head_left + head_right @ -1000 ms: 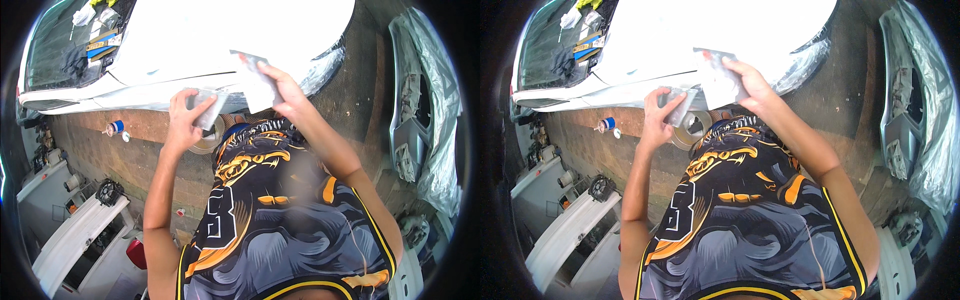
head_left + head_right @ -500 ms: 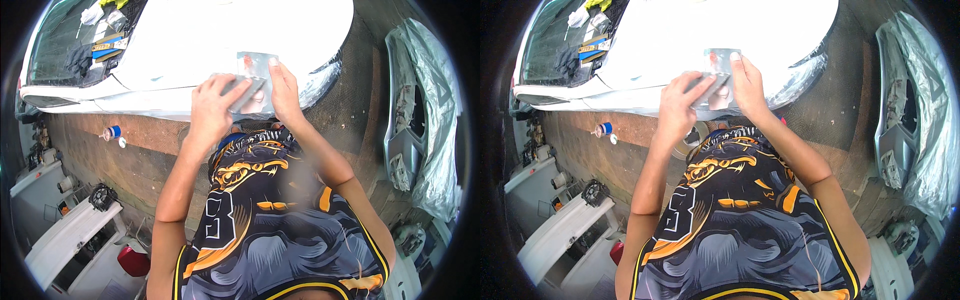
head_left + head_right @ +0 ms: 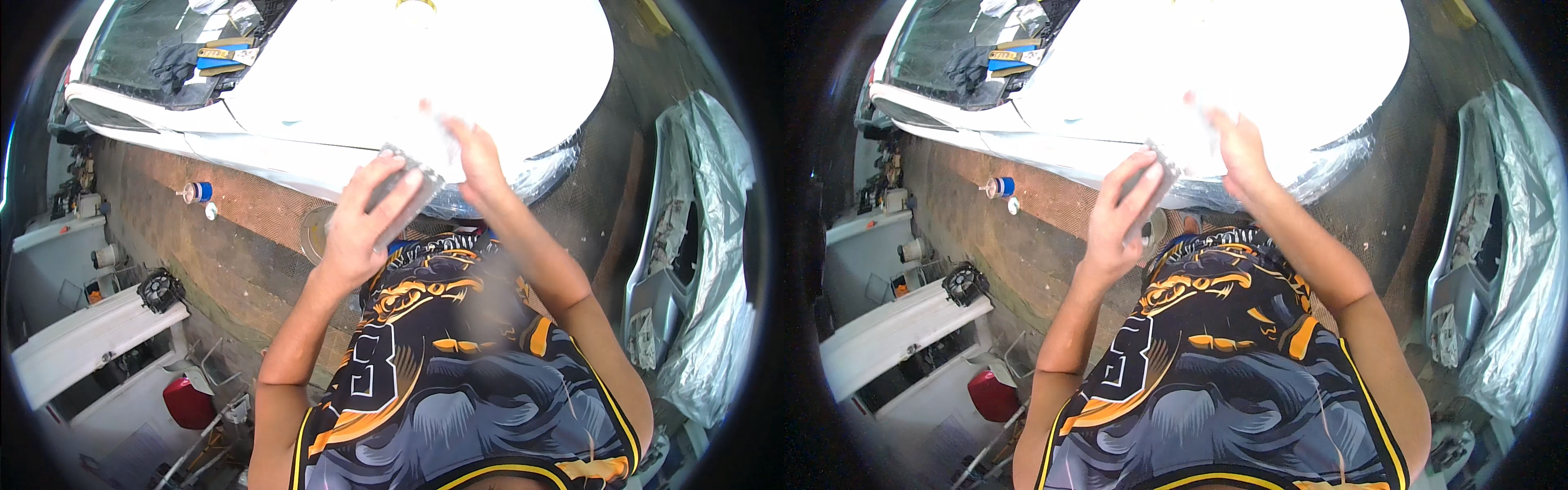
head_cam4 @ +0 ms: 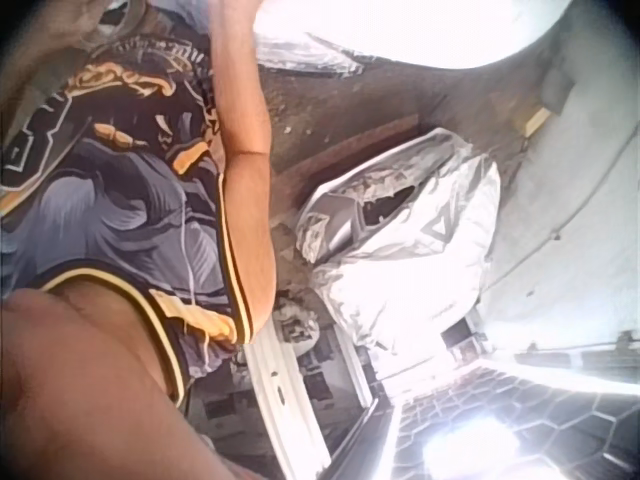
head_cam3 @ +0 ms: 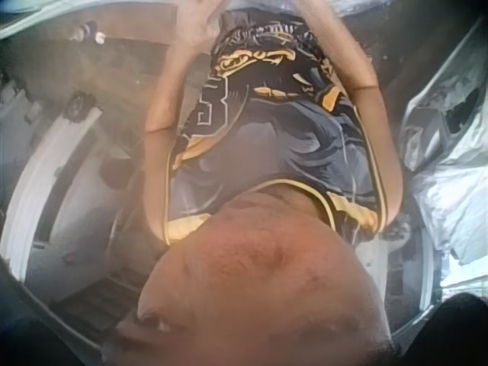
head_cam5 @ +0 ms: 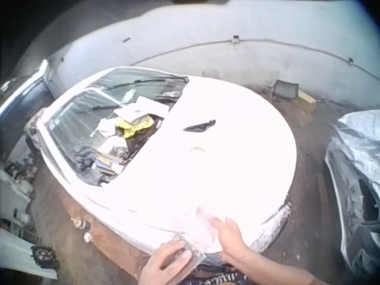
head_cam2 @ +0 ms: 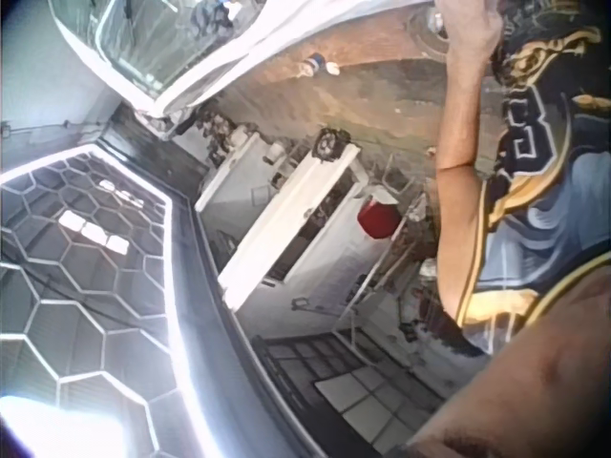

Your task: The person sands the hood of a white car using two sanding blocks, moving them in overlapping strokes across the surface. The person occasionally pauses to reposition the blocks and continues sanding different areas of the hood.

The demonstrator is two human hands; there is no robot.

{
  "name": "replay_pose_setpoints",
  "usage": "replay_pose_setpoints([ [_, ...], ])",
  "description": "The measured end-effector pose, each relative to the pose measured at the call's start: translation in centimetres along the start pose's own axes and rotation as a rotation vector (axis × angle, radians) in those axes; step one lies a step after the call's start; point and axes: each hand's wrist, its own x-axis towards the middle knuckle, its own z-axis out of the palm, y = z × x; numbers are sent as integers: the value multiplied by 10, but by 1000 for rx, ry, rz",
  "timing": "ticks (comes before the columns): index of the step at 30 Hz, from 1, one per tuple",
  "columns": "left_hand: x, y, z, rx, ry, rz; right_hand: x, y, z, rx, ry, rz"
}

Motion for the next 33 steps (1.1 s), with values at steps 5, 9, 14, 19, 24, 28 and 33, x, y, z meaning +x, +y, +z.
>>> replay_pose_setpoints([
  [5,-28,-13,15,235,31,-39,-15,3,15,159,-121,487],
  [9,-59,-47,-13,338,7,-153,-15,0,24,133,-220,462],
  [14,-53,-32,-48,451,-55,-67,1,-19,34,-110,-228,271],
  [19,-9,-12,-68,500,-175,59,9,-8,43,-241,-232,155],
  [24,-20,-20,-47,660,-334,14,-7,1,48,-312,-320,-105],
  [28,-42,-36,-75,286,-328,-187,17,-11,3,-163,-58,7],
  [33,-78,-70,-89,-1348,272,-732,55,-11,-91,244,-227,117],
])
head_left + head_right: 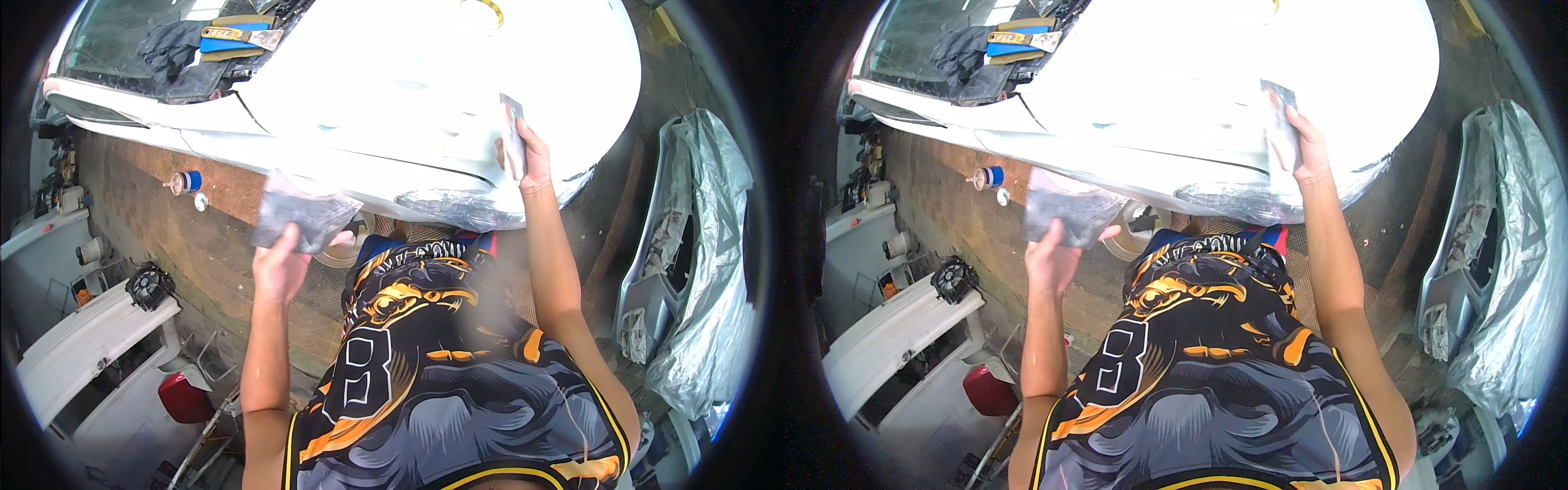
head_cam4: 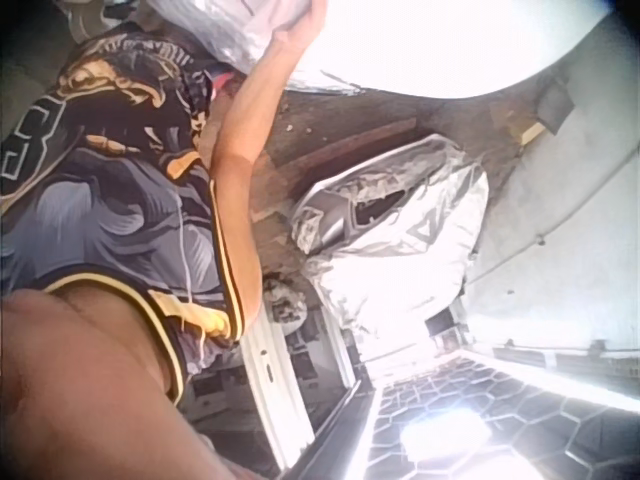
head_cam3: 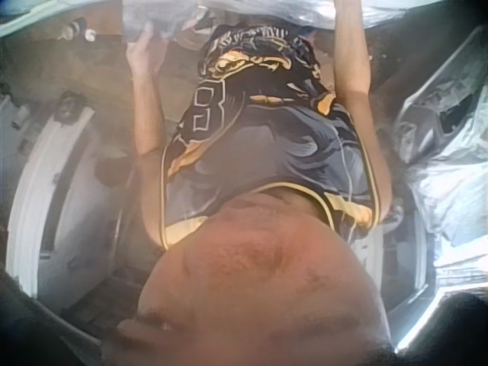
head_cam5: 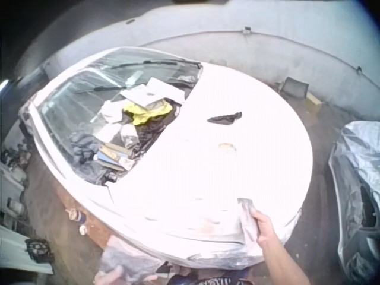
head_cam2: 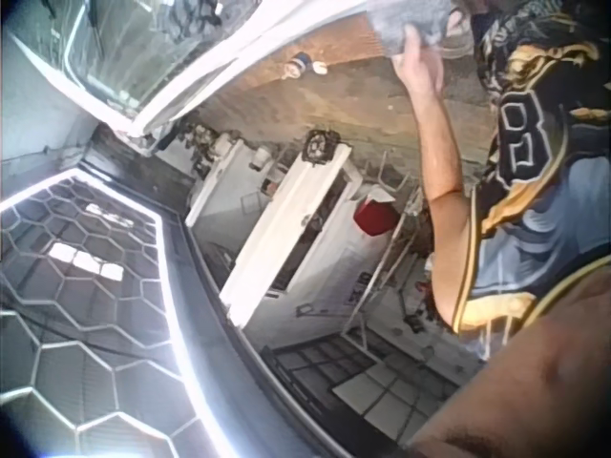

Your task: The person sands the hood of a white car using two sanding blocks, moving them in overlapping strokes across the surface. The person occasionally pauses to reposition the blocks and continues sanding different areas of the hood.

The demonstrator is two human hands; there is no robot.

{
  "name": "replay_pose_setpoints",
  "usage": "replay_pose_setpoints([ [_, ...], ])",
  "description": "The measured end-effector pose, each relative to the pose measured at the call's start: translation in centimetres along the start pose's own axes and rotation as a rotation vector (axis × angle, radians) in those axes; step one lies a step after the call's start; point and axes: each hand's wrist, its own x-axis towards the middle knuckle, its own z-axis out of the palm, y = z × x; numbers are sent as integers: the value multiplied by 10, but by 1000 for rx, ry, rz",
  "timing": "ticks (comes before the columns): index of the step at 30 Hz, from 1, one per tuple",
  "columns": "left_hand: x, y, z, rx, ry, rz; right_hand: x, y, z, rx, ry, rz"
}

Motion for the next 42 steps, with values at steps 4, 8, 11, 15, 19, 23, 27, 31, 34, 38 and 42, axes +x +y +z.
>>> replay_pose_setpoints([
  [4,2,0,1,-376,-30,35,8,6,-78,160,-321,-4],
  [8,9,2,-23,-225,-88,82,16,9,-102,260,-524,-45],
  [11,14,5,-10,-252,-116,32,14,3,-110,238,-555,-37],
  [15,26,11,29,-307,-109,-31,9,2,-111,178,-528,-38],
  [19,40,12,26,117,-97,15,13,7,-111,191,-491,-41],
  [23,60,14,25,1195,-129,299,11,8,-110,191,-394,-1],
  [27,65,5,29,1907,57,235,12,9,-113,179,-380,36],
  [31,92,-2,36,2176,109,306,17,10,-111,190,-380,67],
  [34,110,1,39,2229,119,327,16,12,-107,222,-341,65],
  [38,126,6,34,2285,112,295,18,13,-105,225,-392,63],
  [42,127,3,25,2240,115,282,18,13,-100,251,-385,77],
])
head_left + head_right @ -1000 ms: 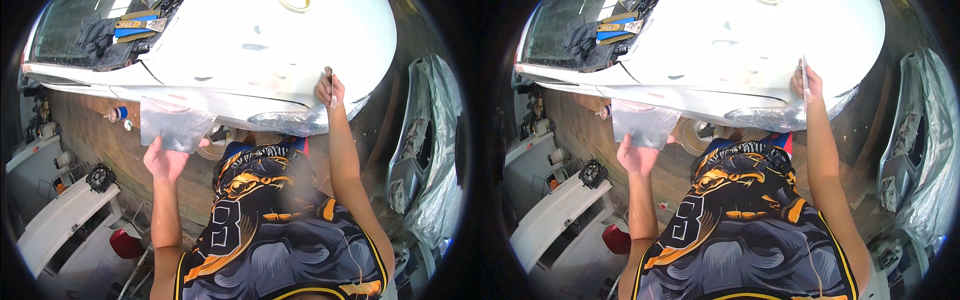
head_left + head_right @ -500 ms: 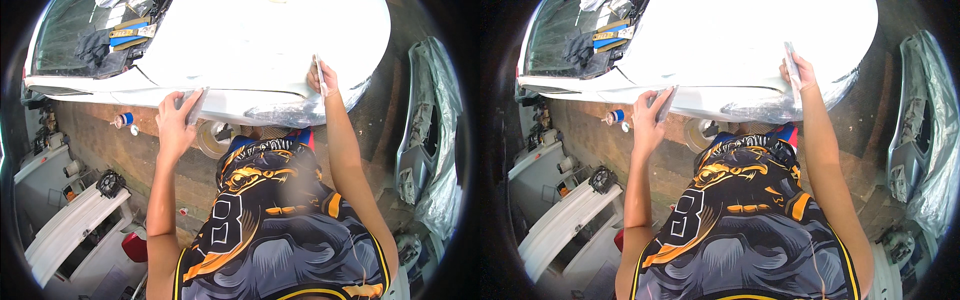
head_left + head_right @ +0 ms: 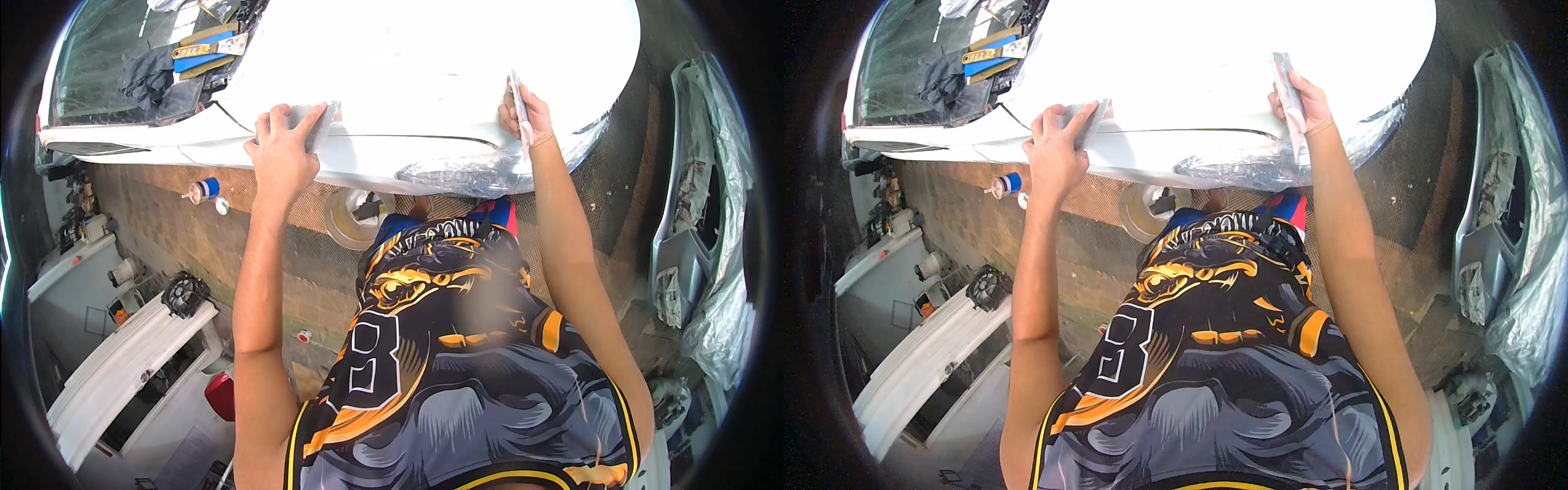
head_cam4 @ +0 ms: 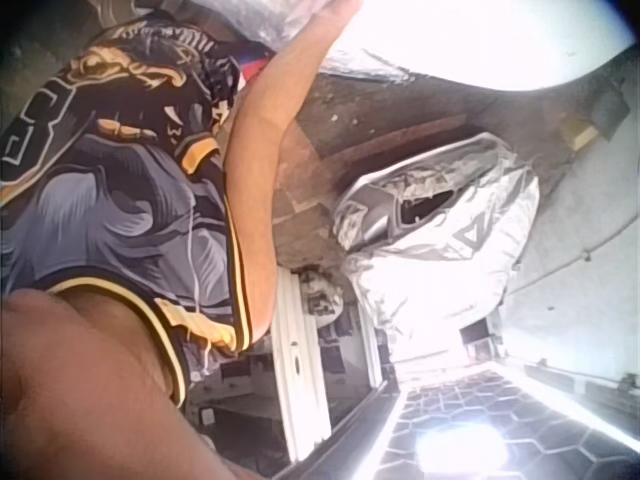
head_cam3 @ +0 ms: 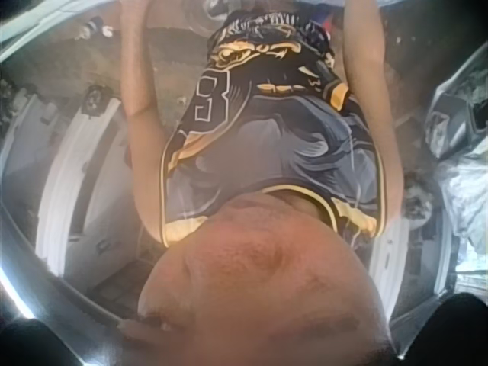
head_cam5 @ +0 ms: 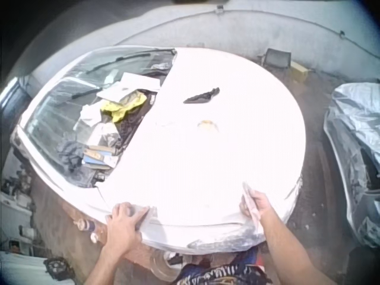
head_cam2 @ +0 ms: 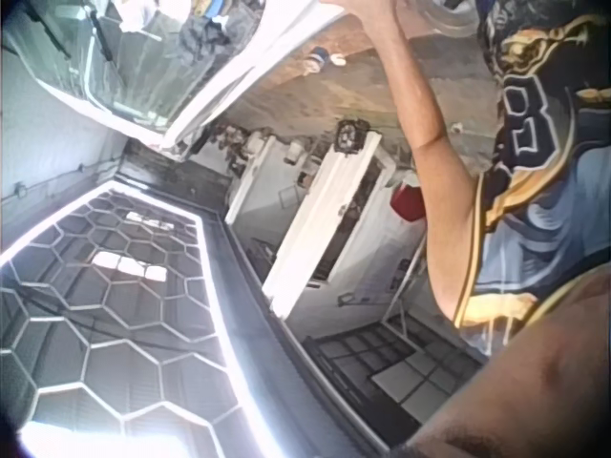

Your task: The person sands the hood of a white car using two sanding blocks, moving them in overlapping strokes across the surface. The person occasionally pauses to reposition the blocks and continues sanding different areas of the hood.

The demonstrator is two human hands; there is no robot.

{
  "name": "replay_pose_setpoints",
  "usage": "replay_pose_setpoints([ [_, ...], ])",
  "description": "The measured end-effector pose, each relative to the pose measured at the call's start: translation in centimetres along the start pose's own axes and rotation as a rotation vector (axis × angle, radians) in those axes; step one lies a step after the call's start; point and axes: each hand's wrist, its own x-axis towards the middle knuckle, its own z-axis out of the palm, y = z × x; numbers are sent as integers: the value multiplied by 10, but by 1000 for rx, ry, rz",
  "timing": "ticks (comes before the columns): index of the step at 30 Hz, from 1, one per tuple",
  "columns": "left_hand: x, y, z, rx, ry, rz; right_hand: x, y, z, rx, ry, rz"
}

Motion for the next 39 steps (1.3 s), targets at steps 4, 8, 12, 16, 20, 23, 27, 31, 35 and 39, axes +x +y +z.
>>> replay_pose_setpoints([
  [4,-16,-5,38,-51,154,30,-3,-2,-5,-6,-49,4],
  [8,-34,-12,63,-58,225,45,2,-2,7,-4,4,-8],
  [12,-47,-13,56,-34,173,41,-1,-6,-2,-62,-28,2],
  [16,-52,-6,35,-8,113,36,1,-7,-4,-69,-31,3],
  [20,-26,1,13,-26,101,24,3,-4,-1,-83,1,-11],
  [23,-8,1,13,-38,89,29,2,-2,-2,-77,25,-6],
  [27,-2,4,13,-18,44,15,1,-2,-12,-50,-36,8],
  [31,-23,-4,52,-42,205,46,3,0,-4,-10,-66,-7],
  [35,-50,-12,78,-80,236,43,5,-1,-2,-15,-87,-21],
  [39,-60,-19,74,-79,236,41,6,-3,-3,-27,-91,-9],
])
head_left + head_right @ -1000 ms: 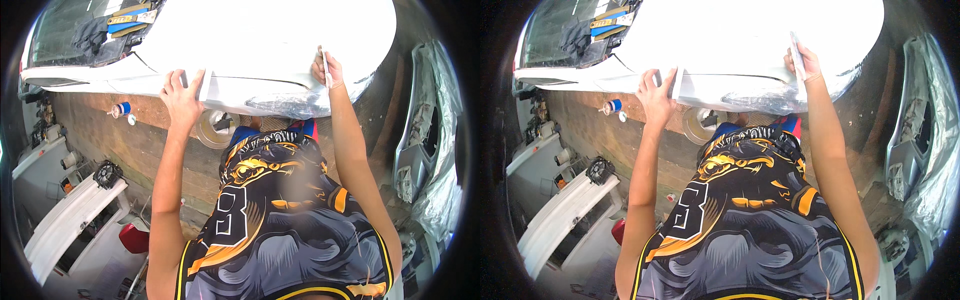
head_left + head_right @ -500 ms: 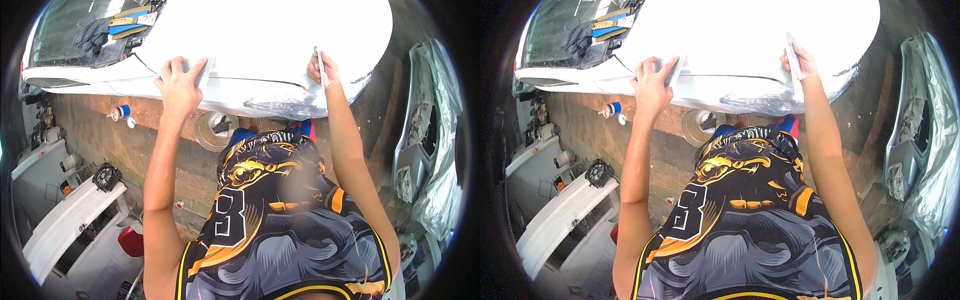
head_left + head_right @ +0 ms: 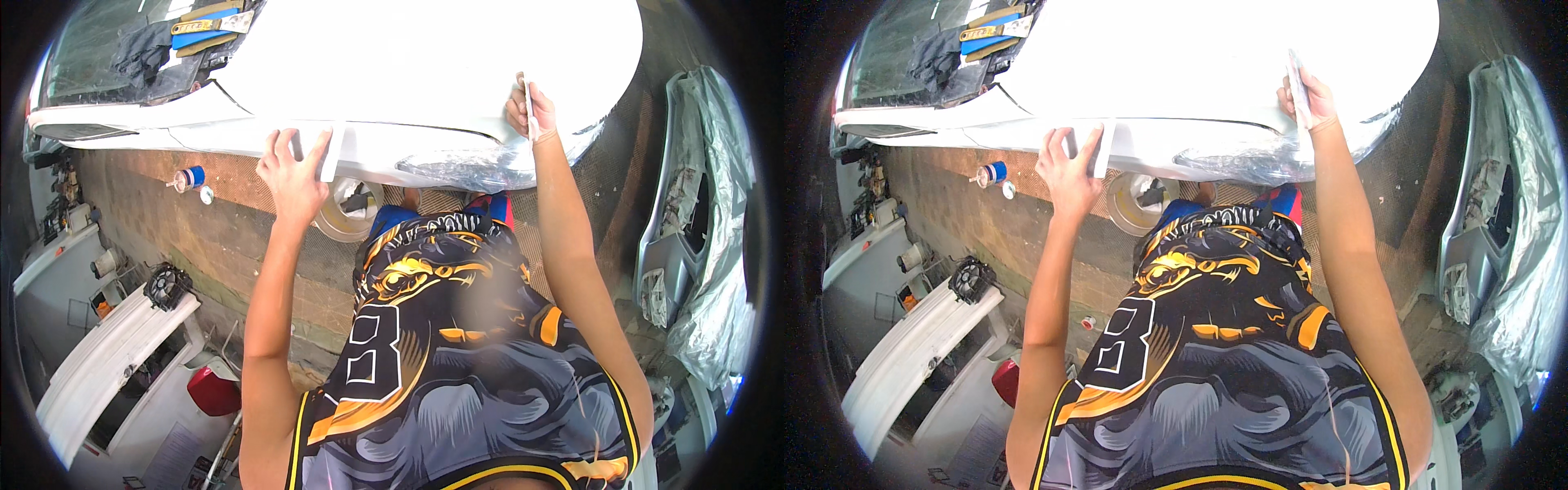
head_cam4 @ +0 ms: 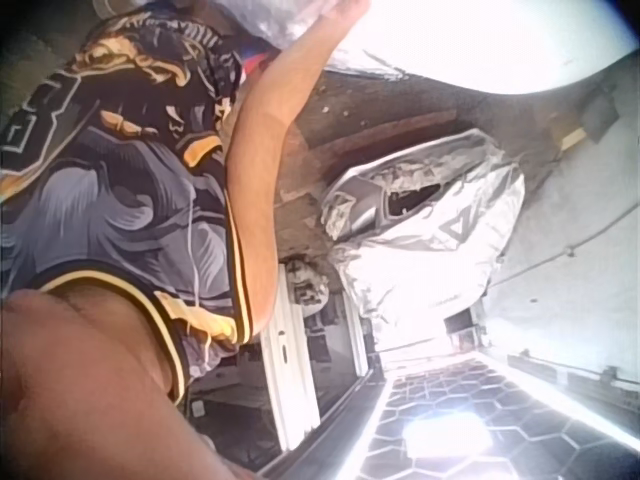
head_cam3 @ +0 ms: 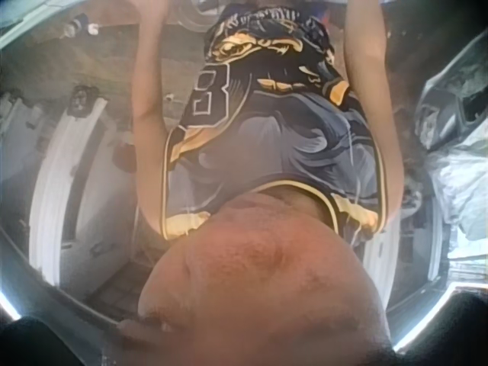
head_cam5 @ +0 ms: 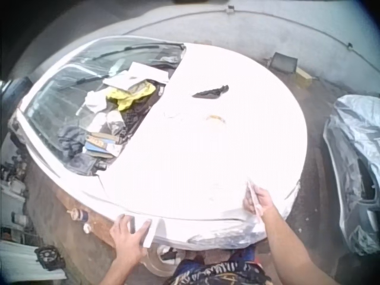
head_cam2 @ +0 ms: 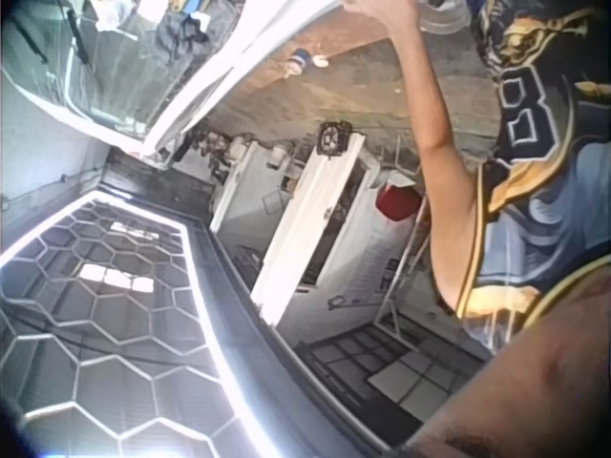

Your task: The person sands the hood of a white car using two sanding blocks, moving them in overlapping strokes across the surface. The person occasionally pauses to reposition the blocks and continues sanding different areas of the hood.

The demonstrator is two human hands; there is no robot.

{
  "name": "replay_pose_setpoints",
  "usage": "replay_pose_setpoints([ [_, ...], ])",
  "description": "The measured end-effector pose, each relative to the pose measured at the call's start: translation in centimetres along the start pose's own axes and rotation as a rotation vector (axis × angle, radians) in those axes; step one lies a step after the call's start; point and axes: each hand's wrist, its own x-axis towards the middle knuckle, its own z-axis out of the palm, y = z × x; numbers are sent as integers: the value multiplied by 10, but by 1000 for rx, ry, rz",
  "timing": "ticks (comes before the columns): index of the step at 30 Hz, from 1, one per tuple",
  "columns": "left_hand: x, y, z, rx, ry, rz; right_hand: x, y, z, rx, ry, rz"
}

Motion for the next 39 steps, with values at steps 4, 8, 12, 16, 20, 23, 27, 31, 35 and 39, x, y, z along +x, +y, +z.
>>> replay_pose_setpoints([
  [4,23,0,-32,-23,-30,-34,-2,2,-4,-1,9,-7],
  [8,47,-8,-46,-7,-101,-24,0,2,-3,-4,16,-13],
  [12,59,-20,-44,2,-112,-6,1,3,-5,3,-10,-18],
  [16,55,-23,-29,-13,-70,-4,0,4,-5,1,-12,-8],
  [20,22,-31,8,-32,46,6,0,5,-1,22,-11,-10],
  [23,3,-33,9,-41,10,-8,4,6,2,21,-21,2],
  [27,8,-12,-13,-34,-6,-25,3,6,3,23,-32,11],
  [31,47,17,-42,4,-78,-47,6,5,1,12,-9,11],
  [35,70,15,-44,29,-148,-40,7,9,0,-16,27,-8],
  [39,79,13,-46,44,-210,-51,8,9,-7,-21,4,4],
])
